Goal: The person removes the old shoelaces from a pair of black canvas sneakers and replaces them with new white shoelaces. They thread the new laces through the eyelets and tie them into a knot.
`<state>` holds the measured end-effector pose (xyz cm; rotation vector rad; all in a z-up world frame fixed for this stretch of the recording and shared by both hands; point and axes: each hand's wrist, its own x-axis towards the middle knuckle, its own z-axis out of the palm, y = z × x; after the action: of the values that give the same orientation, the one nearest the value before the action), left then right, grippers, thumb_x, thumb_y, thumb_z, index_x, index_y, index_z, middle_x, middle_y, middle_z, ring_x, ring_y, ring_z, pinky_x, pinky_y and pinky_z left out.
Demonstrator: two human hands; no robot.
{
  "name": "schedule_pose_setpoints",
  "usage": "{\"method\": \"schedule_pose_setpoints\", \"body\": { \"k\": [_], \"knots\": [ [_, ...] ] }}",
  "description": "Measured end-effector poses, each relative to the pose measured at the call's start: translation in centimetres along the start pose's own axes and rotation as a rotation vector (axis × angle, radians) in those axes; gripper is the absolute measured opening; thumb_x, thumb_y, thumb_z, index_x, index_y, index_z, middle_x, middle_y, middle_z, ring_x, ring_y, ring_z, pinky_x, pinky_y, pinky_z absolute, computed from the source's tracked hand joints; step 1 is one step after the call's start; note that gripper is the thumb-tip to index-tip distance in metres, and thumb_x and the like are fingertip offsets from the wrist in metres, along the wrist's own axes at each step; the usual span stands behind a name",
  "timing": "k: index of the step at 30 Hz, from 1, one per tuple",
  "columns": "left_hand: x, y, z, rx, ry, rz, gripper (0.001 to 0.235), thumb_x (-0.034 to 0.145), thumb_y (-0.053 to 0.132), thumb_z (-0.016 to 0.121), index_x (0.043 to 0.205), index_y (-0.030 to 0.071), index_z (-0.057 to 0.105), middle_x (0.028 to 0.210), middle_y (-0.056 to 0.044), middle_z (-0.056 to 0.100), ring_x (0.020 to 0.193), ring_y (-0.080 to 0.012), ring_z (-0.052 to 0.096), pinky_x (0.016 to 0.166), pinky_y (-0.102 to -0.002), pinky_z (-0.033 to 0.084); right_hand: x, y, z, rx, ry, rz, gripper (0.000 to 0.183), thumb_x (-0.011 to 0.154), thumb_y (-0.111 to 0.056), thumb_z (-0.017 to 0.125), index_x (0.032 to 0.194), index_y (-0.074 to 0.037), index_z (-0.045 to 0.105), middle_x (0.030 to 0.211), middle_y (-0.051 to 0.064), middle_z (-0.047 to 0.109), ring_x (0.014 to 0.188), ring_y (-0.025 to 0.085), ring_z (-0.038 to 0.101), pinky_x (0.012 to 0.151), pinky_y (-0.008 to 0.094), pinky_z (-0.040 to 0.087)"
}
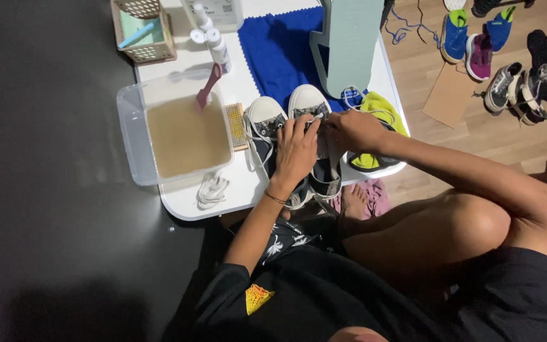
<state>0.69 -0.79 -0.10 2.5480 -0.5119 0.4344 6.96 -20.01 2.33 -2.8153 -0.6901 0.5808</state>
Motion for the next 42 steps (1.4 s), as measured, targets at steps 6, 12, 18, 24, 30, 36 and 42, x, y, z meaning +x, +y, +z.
{"method": "schedule_pose_setpoints", "body": {
  "k": [6, 12, 18, 24, 30, 36, 42],
  "knots": [
    [-0.1, -0.1, 0.6, -0.013, 0.004, -0.027, 0.020, 0.094, 0.014, 0.065, 0.114, 0.011, 0.065, 0.124, -0.005, 0.055, 0.109, -0.0260, 0.051, 0.083, -0.042, 0.044, -0.3, 0.3, -0.8, 0.081, -0.054, -0.033, 0.025, 0.102, -0.022, 0.057, 0.119, -0.009, 0.069, 0.101, 0.018, 0.075, 0.094, 0.042, 0.074, 0.075, 0.051, 0.060],
    [-0.3, -0.7, 0.8, -0.147, 0.020, -0.056, 0.016, 0.090, 0.018, 0.070, 0.098, 0.012, 0.057, 0.125, -0.002, 0.056, 0.110, -0.0277, 0.052, 0.085, -0.044, 0.045, -1.0, 0.5, -1.6, 0.132, -0.059, -0.073, 0.026, 0.098, -0.019, 0.060, 0.119, -0.005, 0.067, 0.102, 0.023, 0.075, 0.097, 0.047, 0.072, 0.077, 0.057, 0.059],
    [0.2, 0.3, -0.8, -0.211, 0.051, -0.069, 0.010, 0.094, 0.013, 0.070, 0.099, 0.013, 0.061, 0.123, -0.002, 0.057, 0.107, -0.0253, 0.053, 0.083, -0.041, 0.045, -0.4, 1.5, -0.5, 0.148, -0.042, -0.054, 0.022, 0.100, -0.024, 0.061, 0.116, -0.010, 0.068, 0.101, 0.019, 0.075, 0.097, 0.046, 0.072, 0.077, 0.056, 0.059],
    [0.6, -0.2, -0.9, -0.412, 0.153, -0.100, 0.007, 0.095, 0.009, 0.069, 0.098, 0.012, 0.064, 0.125, -0.002, 0.059, 0.106, -0.0273, 0.058, 0.088, -0.041, 0.049, -0.5, 1.1, -0.9, 0.071, -0.070, 0.002, 0.024, 0.099, -0.029, 0.061, 0.116, -0.012, 0.069, 0.103, 0.020, 0.075, 0.096, 0.045, 0.072, 0.081, 0.056, 0.059],
    [0.9, -1.5, -1.7, -0.667, 0.268, -0.252, 0.011, 0.108, 0.024, 0.052, 0.106, 0.014, 0.058, 0.119, -0.002, 0.058, 0.104, -0.0225, 0.057, 0.089, -0.036, 0.049, 0.2, 1.1, -1.0, 0.026, -0.164, 0.047, 0.024, 0.099, -0.029, 0.060, 0.119, -0.018, 0.069, 0.103, 0.013, 0.077, 0.098, 0.038, 0.075, 0.081, 0.052, 0.060],
    [0.7, -0.2, -2.4, -0.525, 0.117, -0.114, 0.019, 0.105, 0.027, 0.062, 0.118, 0.014, 0.065, 0.104, -0.003, 0.065, 0.099, -0.0210, 0.060, 0.083, -0.031, 0.051, 0.3, 0.8, -0.8, 0.005, -0.144, 0.029, 0.024, 0.099, -0.031, 0.059, 0.114, -0.015, 0.068, 0.100, 0.017, 0.077, 0.095, 0.040, 0.075, 0.079, 0.053, 0.061],
    [1.2, -0.5, -1.6, -0.202, 0.192, -0.012, 0.009, 0.096, 0.016, 0.070, 0.089, 0.013, 0.065, 0.086, 0.003, 0.044, 0.082, -0.0177, 0.049, 0.074, -0.033, 0.043, 0.5, 0.4, -1.4, -0.054, -0.177, 0.051, 0.025, 0.101, -0.031, 0.060, 0.115, -0.013, 0.069, 0.098, 0.015, 0.077, 0.090, 0.036, 0.077, 0.075, 0.047, 0.062]
  ]
}}
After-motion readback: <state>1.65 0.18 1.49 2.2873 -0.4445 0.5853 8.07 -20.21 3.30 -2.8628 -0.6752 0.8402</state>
